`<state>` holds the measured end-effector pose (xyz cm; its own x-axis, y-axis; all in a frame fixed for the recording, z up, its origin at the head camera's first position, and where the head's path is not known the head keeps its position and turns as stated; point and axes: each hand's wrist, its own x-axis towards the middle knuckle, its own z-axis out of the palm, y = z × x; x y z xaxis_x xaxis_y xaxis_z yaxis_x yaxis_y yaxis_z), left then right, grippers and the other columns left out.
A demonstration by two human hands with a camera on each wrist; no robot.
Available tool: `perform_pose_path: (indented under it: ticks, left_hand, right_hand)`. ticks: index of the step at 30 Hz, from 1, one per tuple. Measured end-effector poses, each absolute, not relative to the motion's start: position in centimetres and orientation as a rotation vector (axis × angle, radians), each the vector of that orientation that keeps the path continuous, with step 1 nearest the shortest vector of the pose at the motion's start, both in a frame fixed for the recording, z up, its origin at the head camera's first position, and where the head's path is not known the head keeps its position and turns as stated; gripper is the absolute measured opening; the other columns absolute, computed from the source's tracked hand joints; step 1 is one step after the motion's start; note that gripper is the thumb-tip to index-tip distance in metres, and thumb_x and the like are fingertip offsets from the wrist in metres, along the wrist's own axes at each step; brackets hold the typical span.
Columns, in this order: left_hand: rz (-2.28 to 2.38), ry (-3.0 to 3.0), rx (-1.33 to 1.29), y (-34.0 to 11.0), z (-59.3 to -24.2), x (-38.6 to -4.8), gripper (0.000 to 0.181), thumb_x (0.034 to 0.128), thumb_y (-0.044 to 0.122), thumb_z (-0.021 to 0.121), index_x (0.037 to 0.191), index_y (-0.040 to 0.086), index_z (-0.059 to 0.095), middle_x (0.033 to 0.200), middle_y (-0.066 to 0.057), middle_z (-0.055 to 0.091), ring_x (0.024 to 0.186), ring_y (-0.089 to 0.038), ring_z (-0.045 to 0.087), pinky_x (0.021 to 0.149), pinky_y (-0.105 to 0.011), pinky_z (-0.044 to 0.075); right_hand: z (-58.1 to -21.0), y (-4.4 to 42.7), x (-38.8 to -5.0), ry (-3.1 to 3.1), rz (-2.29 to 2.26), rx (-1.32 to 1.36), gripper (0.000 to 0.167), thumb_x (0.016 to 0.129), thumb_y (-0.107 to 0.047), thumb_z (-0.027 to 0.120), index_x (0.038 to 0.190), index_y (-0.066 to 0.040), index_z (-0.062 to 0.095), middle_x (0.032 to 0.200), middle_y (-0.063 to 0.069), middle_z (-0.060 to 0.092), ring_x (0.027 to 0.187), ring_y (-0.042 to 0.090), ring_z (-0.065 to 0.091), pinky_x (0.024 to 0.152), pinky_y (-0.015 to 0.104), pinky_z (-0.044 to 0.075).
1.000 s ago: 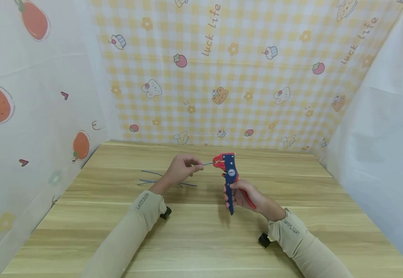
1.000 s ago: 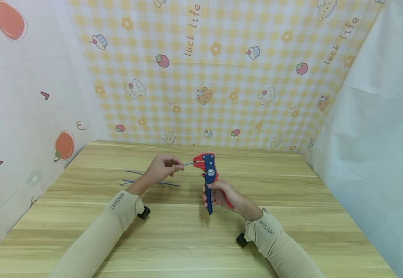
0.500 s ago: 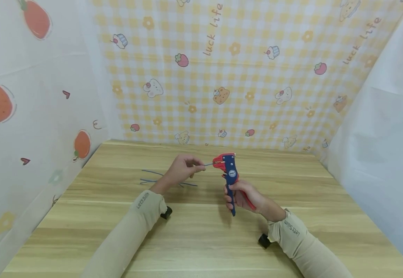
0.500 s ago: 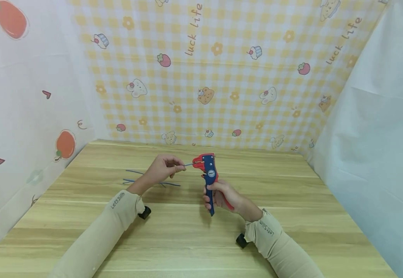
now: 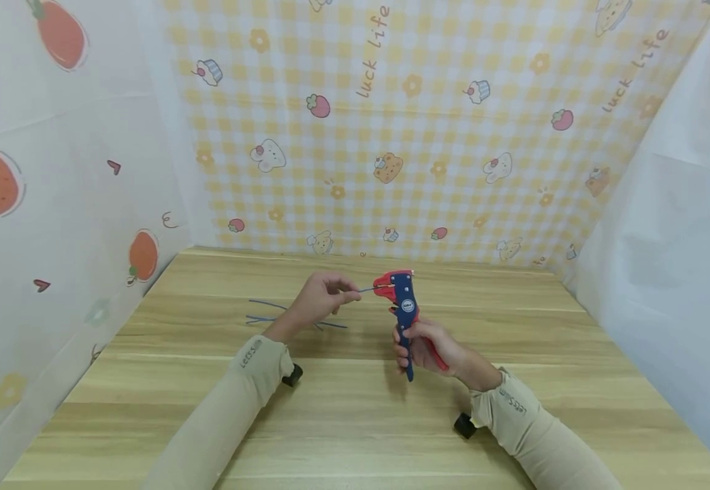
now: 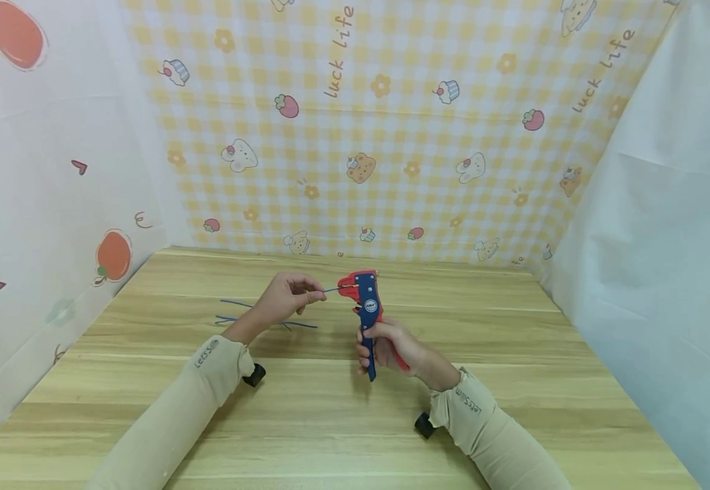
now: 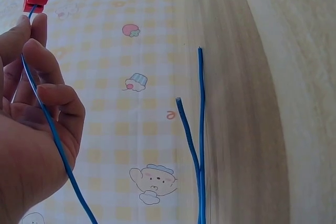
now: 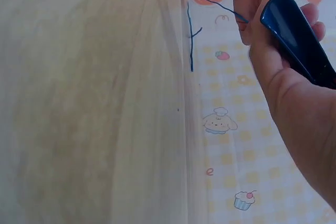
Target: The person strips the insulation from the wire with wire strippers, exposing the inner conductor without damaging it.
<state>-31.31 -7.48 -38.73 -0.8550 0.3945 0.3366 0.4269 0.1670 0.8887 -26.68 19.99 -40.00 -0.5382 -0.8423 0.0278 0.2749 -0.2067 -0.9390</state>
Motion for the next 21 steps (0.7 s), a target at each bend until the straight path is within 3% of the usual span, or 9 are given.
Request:
perform_pose_path:
  ticks: [7,14,16,18,21]
  left_hand:
    - [-1.861,-2.379,-0.802,-7.6,-38.6,-31.3,0.011,0.092,0.017,0.073,0.095,0.007,0.075,0.091,-0.006,0.072,0.049,-0.011,0.045,0.043,-0.022,0.032]
    - [-1.862,-2.383,-0.793,-7.6,-38.6,-31.4,0.012,0.0916,0.018,0.073,0.095,0.006,0.074,0.091,-0.006,0.072,0.049,-0.012,0.045,0.045,-0.023,0.036]
    - [-1.842,-2.378,-0.809,-7.6,-38.7,-31.4,0.012,0.0917,0.017,0.073,0.094,0.006,0.075,0.091,-0.006,0.072,0.056,-0.012,0.054,0.05,-0.024,0.044]
    - [-1.83,-2.364,-0.833,-7.7,-38.7,-31.5,0.012,0.0918,0.016,0.072,0.094,0.004,0.075,0.09,-0.005,0.073,0.067,-0.022,0.064,0.059,-0.025,0.051]
    - [-1.799,-2.366,-0.848,-7.7,-37.7,-30.5,0.013,0.0923,0.01,0.071,0.096,-0.002,0.074,0.091,-0.009,0.073,0.086,-0.026,0.069,0.078,-0.033,0.057]
  right_hand:
    - [-40.0,19.7,-26.6,1.189,-1.859,-0.692,0.022,0.094,-0.003,0.031,0.099,-0.009,0.051,0.078,-0.002,0.049,0.068,0.013,0.05,0.072,0.03,0.051]
    - [-40.2,19.6,-26.5,1.195,-1.858,-0.687,0.019,0.095,-0.006,0.035,0.095,-0.012,0.052,0.074,-0.003,0.045,0.064,0.012,0.046,0.067,0.027,0.052]
    - [-40.4,19.6,-26.6,1.185,-1.852,-0.691,0.019,0.096,-0.006,0.034,0.093,-0.013,0.052,0.073,-0.003,0.045,0.063,0.012,0.045,0.067,0.026,0.051]
    - [-40.5,19.5,-26.5,1.174,-1.85,-0.686,0.02,0.096,-0.006,0.033,0.092,-0.013,0.052,0.072,-0.003,0.044,0.062,0.012,0.044,0.066,0.026,0.051]
    - [-40.5,19.3,-26.4,1.166,-1.857,-0.675,0.022,0.096,-0.006,0.032,0.09,-0.014,0.051,0.071,-0.004,0.044,0.061,0.011,0.042,0.065,0.026,0.052]
